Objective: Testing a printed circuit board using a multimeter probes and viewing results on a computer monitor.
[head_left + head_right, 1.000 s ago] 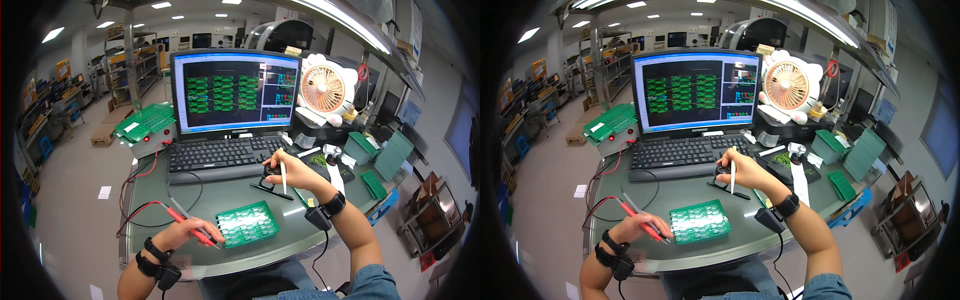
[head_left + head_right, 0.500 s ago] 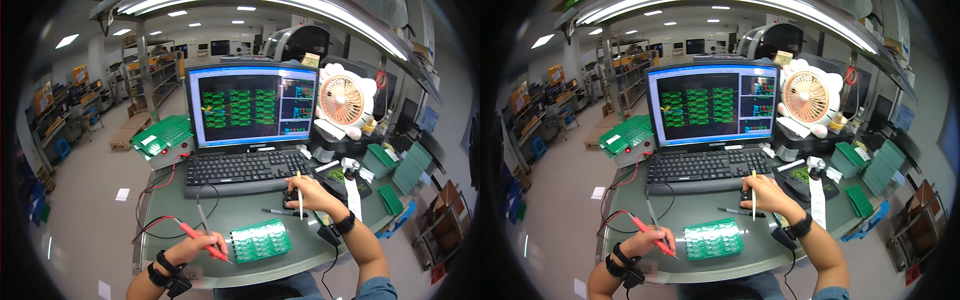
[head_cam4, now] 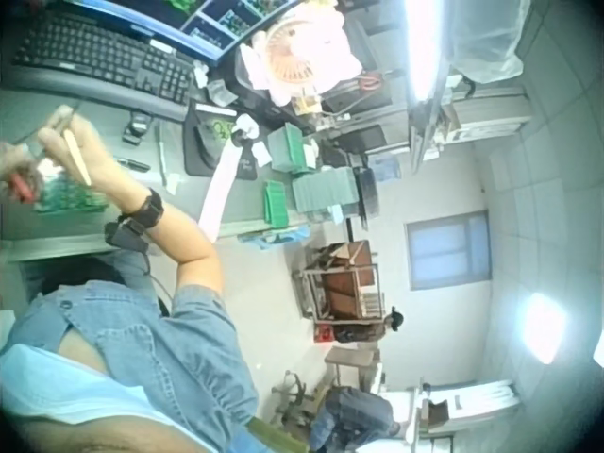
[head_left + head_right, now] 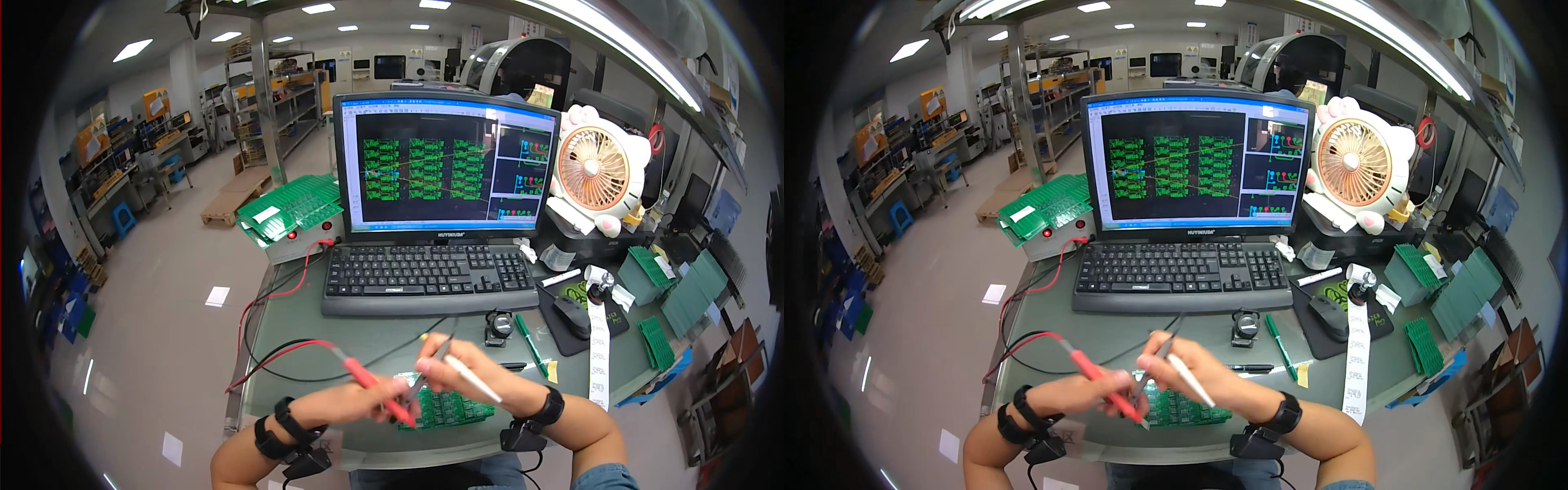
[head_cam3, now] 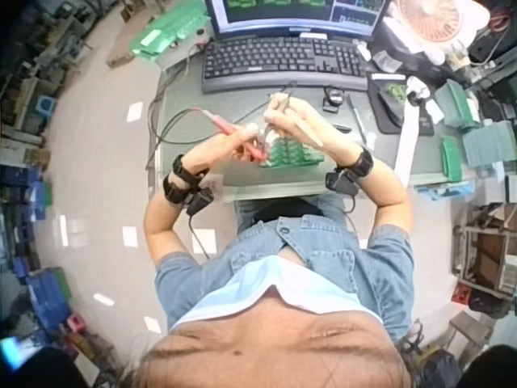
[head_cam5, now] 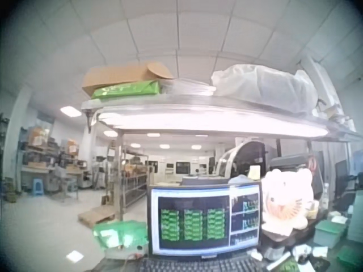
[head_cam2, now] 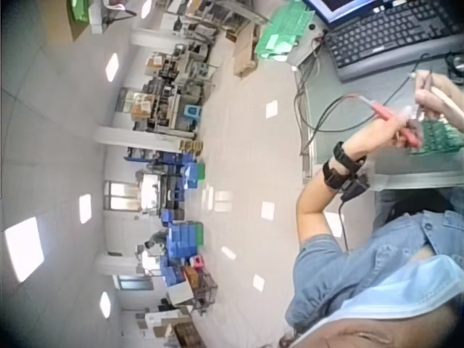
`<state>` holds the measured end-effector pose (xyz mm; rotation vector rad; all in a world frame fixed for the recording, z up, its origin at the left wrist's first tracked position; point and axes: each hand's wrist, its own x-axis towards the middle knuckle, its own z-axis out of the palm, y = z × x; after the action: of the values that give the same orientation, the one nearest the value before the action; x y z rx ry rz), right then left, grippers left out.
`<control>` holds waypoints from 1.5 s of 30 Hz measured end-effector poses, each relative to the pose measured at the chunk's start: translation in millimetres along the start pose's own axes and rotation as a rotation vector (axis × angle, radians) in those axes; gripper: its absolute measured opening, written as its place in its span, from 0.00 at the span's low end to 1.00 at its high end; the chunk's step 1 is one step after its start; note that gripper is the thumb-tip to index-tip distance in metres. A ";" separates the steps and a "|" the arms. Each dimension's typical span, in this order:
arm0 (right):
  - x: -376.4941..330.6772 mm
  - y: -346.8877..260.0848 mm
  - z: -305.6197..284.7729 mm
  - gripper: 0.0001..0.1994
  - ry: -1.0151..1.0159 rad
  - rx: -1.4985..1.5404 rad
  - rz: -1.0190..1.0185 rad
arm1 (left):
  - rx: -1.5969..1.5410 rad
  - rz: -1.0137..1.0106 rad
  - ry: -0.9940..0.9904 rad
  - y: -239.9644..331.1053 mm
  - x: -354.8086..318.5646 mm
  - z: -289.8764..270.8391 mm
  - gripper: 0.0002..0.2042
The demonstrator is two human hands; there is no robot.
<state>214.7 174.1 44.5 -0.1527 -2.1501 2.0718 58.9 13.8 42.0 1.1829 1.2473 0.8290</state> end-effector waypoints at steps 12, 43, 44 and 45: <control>-9.2 0.6 -35.0 0.08 0.201 0.218 0.138 | -0.337 0.148 0.434 -37.5 -4.7 -40.8 0.17; -20.4 43.0 -8.6 0.09 0.155 -0.106 -0.048 | -0.514 0.316 0.308 -54.7 14.4 -18.6 0.16; -21.0 43.5 -8.2 0.09 0.154 -0.106 -0.049 | -0.514 0.316 0.309 -53.8 13.8 -17.5 0.16; -21.6 43.8 -7.9 0.09 0.162 -0.097 -0.042 | -0.510 0.310 0.309 -52.8 13.4 -15.9 0.16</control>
<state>235.9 179.9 0.1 -0.2749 -2.1378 1.8638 39.0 17.3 -11.0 0.8568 1.0122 1.5051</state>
